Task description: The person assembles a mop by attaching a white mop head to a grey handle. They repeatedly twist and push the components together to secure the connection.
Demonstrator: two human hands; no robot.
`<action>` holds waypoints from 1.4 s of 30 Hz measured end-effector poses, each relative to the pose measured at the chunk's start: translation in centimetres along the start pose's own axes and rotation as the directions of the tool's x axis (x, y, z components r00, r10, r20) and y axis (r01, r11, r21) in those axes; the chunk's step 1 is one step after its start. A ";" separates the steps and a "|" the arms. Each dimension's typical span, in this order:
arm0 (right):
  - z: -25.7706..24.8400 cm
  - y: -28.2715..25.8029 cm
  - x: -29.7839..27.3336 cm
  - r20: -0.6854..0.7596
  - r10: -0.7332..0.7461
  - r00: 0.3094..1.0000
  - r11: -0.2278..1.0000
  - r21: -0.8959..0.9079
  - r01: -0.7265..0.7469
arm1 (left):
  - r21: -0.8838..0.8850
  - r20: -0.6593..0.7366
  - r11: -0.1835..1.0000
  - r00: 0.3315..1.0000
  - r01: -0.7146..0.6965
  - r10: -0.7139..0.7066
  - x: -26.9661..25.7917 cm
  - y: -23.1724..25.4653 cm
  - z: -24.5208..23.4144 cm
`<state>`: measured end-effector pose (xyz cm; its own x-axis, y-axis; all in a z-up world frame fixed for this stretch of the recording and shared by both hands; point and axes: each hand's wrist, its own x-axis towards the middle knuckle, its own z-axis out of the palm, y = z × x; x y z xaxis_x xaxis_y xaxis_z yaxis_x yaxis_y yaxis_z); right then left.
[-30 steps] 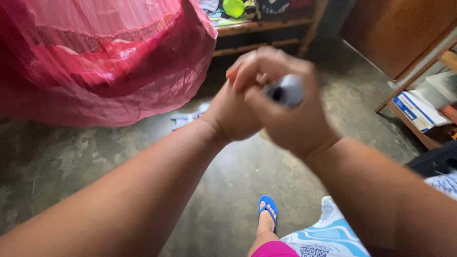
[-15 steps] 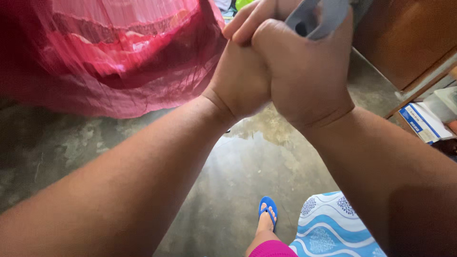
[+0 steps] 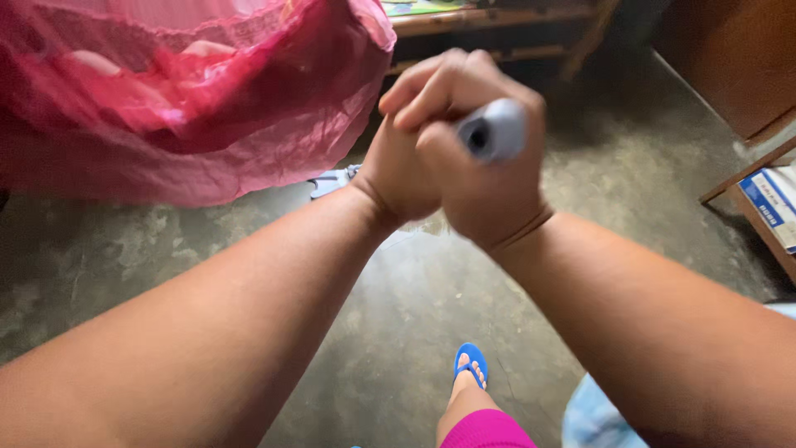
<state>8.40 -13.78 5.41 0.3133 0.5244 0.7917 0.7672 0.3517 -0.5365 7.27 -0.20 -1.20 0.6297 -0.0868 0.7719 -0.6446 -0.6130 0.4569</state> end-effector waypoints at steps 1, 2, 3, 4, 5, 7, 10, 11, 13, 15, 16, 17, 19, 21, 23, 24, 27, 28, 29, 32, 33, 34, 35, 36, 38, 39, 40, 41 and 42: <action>-0.2 1.0 -0.9 0.016 -0.011 1.000 1.000 -0.013 0.011 | -0.018 0.032 0.999 0.999 0.029 -0.029 -0.3 -0.3 0.5; -0.5 1.8 -1.8 0.032 0.008 0.999 1.000 -0.014 -0.008 | 0.013 0.061 0.999 0.998 0.033 -0.033 -0.6 -0.5 1.2; -0.8 2.5 -2.6 0.048 0.027 0.998 1.000 -0.015 -0.026 | 0.044 0.090 0.998 0.995 0.035 -0.039 -0.9 -0.5 1.7; -0.9 3.0 -3.4 0.066 0.073 0.995 0.997 -0.006 -0.073 | 0.072 0.117 0.997 0.992 0.032 -0.040 -1.1 -0.6 2.1; -1.1 3.3 -3.9 0.084 0.118 0.989 0.993 0.005 -0.119 | 0.085 0.151 0.996 0.988 0.022 -0.035 -1.1 -0.6 2.5; -2.2 3.1 -4.5 0.102 0.126 0.987 0.992 -0.039 -0.123 | 0.113 0.210 0.994 0.977 -0.002 -0.022 -1.0 0.1 3.2; -3.0 1.6 -4.1 0.127 0.151 0.980 0.988 -0.029 -0.149 | 0.049 0.188 0.991 0.973 0.126 -0.133 -0.4 1.4 2.9; -3.1 0.8 -3.8 0.133 0.158 0.978 0.987 -0.012 -0.158 | 0.055 0.166 0.995 0.982 0.080 -0.088 -0.3 2.0 2.7; -3.0 -1.3 -3.3 0.132 0.168 0.977 0.986 -0.026 -0.166 | 0.064 0.123 0.998 0.992 -0.023 0.015 -0.1 3.4 2.3; -2.9 -3.7 -2.9 0.121 0.173 0.978 0.985 -0.035 -0.170 | 0.131 0.160 0.990 0.986 -0.057 0.035 0.0 4.9 1.7; -2.8 -5.0 -2.7 0.118 0.172 0.978 0.985 -0.036 -0.169 | 0.167 0.172 0.984 0.984 -0.067 0.038 -0.1 5.7 1.3; -2.6 -6.3 -2.3 0.116 0.172 0.978 0.985 -0.037 -0.169 | 0.125 0.176 0.990 0.984 -0.059 0.036 0.0 6.6 0.9; -2.2 -8.8 -1.1 0.139 0.134 0.981 0.991 0.009 -0.137 | 0.044 0.185 0.998 0.982 -0.037 0.029 0.4 8.6 -0.1; -2.0 -11.1 0.5 0.140 0.112 0.984 0.994 -0.004 -0.112 | -0.043 0.069 0.998 0.996 -0.046 0.049 0.9 10.5 -1.7; -1.8 -13.2 2.1 0.127 0.104 0.986 0.993 -0.076 -0.095 | -0.101 -0.025 0.992 0.997 -0.074 0.071 1.6 12.1 -3.3; -1.4 -13.9 2.6 0.111 0.120 0.986 0.992 -0.046 -0.116 | -0.111 -0.063 0.990 0.995 -0.086 0.080 1.8 12.6 -3.8; 0.3 -14.3 3.4 0.066 0.128 0.990 0.990 0.052 -0.131 | -0.079 -0.073 0.988 0.989 -0.133 0.127 1.5 12.5 -5.1; 1.3 -14.1 3.1 0.051 0.102 0.993 0.990 0.092 -0.107 | -0.057 -0.059 0.988 0.988 -0.146 0.143 1.2 12.2 -5.3; 2.0 -13.8 2.9 0.036 0.078 0.996 0.988 0.132 -0.082 | -0.064 -0.063 0.988 0.989 -0.138 0.134 1.0 11.8 -5.3; 2.7 -13.3 2.4 -0.069 0.089 0.994 0.996 0.037 -0.086 | 0.023 -0.070 0.988 0.985 -0.153 0.155 0.5 10.5 -5.0; 2.7 -13.0 2.4 -0.060 0.096 0.994 0.994 0.065 -0.092 | 0.128 -0.065 0.974 0.978 -0.189 0.199 0.8 10.0 -5.0; 2.5 -12.6 2.6 -0.053 0.104 0.993 0.991 0.090 -0.099 | 0.228 -0.055 0.947 0.969 -0.225 0.243 1.2 9.6 -4.7; 2.2 -12.2 2.8 -0.046 0.112 0.993 0.988 0.115 -0.106 | 0.198 -0.051 0.964 0.981 -0.175 0.189 1.6 9.3 -4.4; 2.1 -11.8 3.0 -0.070 0.115 0.991 0.988 0.115 -0.107 | 0.170 -0.044 0.978 0.990 -0.125 0.135 2.0 9.0 -4.2; 1.8 -10.9 3.1 -0.114 0.123 0.986 0.987 0.115 -0.110 | 0.177 -0.025 0.982 0.997 -0.069 0.075 2.5 8.5 -3.7; 1.6 -10.5 2.9 -0.116 0.129 0.985 0.986 0.123 -0.115 | 0.213 -0.015 0.975 0.998 -0.063 0.068 2.6 8.2 -3.4; 1.5 -10.2 2.6 -0.120 0.135 0.984 0.984 0.133 -0.119 | 0.250 -0.001 0.966 0.998 -0.059 0.062 2.7 7.9 -3.1; 1.4 -9.8 2.2 -0.125 0.141 0.982 0.982 0.143 -0.122 | 0.247 -0.006 0.960 0.990 -0.136 0.142 2.6 7.5 -2.8; 1.3 -9.3 1.7 -0.130 0.137 0.982 0.984 0.128 -0.120 | 0.248 -0.011 0.946 0.976 -0.207 0.217 2.2 7.1 -2.6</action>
<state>1.09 -15.11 11.36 0.4856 0.4619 0.7422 0.6458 0.3827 -0.6607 2.89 -2.69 4.91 0.4702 -0.2086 0.8575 -0.6328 -0.7570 0.1629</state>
